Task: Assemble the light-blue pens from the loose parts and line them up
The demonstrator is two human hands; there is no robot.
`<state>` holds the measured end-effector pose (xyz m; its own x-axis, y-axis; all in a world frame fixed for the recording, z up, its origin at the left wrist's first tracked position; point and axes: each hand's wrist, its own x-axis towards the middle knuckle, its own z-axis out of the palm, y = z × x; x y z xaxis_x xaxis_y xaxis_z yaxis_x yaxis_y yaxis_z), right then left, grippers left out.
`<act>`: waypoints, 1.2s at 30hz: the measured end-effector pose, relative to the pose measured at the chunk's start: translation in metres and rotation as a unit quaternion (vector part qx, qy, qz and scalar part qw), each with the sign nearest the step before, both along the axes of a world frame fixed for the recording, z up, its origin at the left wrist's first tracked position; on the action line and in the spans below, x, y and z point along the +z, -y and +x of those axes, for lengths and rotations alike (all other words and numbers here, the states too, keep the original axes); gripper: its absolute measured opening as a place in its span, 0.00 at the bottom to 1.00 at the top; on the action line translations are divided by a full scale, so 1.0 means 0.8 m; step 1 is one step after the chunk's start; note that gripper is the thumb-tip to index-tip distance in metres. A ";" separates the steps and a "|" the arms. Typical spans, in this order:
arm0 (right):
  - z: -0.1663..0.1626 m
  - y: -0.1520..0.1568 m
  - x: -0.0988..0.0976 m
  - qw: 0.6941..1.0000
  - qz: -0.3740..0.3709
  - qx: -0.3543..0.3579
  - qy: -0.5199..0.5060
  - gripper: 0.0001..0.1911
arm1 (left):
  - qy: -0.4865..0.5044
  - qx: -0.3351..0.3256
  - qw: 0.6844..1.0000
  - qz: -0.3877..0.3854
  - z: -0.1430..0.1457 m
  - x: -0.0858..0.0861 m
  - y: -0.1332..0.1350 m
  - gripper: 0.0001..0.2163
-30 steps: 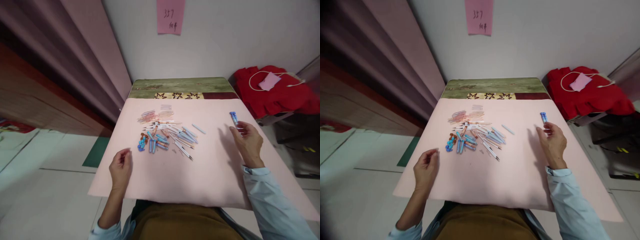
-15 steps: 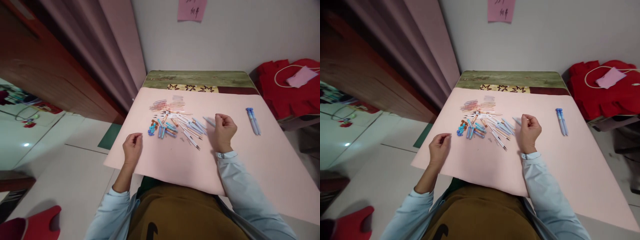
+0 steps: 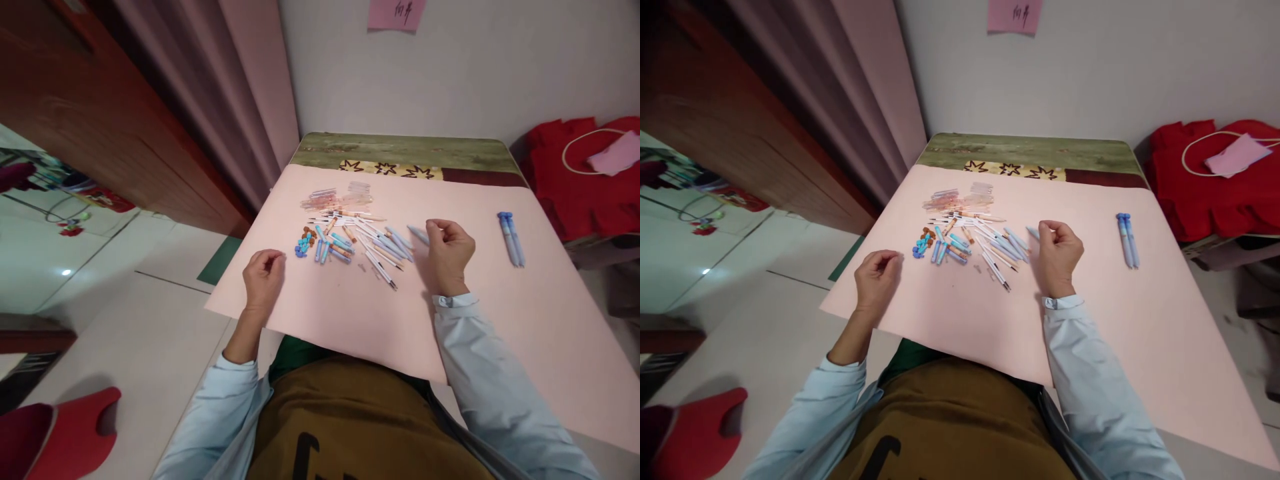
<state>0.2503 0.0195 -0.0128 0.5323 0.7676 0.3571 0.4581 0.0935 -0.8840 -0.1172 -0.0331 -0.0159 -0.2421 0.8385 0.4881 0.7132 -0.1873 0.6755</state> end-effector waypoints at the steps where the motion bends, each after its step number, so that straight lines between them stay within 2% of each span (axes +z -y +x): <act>1: -0.001 0.000 0.001 1.000 0.003 0.001 -0.005 0.17 | -0.023 -0.003 0.999 0.024 0.004 0.004 0.002 0.06; 4: -0.004 0.002 0.003 1.000 0.002 0.006 -0.019 0.16 | -0.108 -0.018 0.991 0.078 0.023 0.014 0.008 0.06; 6: -0.008 0.002 0.004 0.999 -0.006 0.010 -0.033 0.16 | -0.142 -0.034 0.986 0.081 0.039 0.018 0.009 0.05; 12: -0.012 -0.001 -0.002 0.996 -0.023 0.019 -0.080 0.16 | -0.165 -0.058 0.984 0.009 0.075 0.010 0.001 0.06; 17: -0.007 -0.002 -0.004 0.998 -0.014 0.017 -0.064 0.17 | -0.225 0.005 0.972 -0.066 0.087 0.007 -0.005 0.07; 23: -0.012 0.000 0.012 0.997 -0.002 0.012 -0.072 0.15 | -0.294 0.044 0.943 -0.150 0.103 0.019 -0.012 0.10; 27: -0.014 -0.001 0.016 0.998 -0.012 0.015 -0.067 0.15 | -0.286 0.043 0.938 -0.194 0.105 0.025 -0.018 0.09; 31: -0.016 -0.001 0.011 0.998 -0.010 0.029 -0.049 0.15 | -0.260 0.040 0.943 -0.204 0.103 0.026 -0.022 0.06; 34: -0.023 0.005 0.010 0.997 -0.008 0.057 -0.043 0.15 | -0.216 0.048 0.962 -0.161 0.099 0.023 -0.022 0.05; 36: -0.030 0.010 0.012 0.994 -0.011 0.109 -0.031 0.15 | -0.145 0.040 0.983 -0.104 0.098 0.021 -0.021 0.04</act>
<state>0.2263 0.0113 -0.0034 0.3733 0.8743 0.3102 0.3738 0.1643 -0.9129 -0.0384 -0.0163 0.0010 -0.1878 0.9109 0.3673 0.8882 -0.0021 0.4594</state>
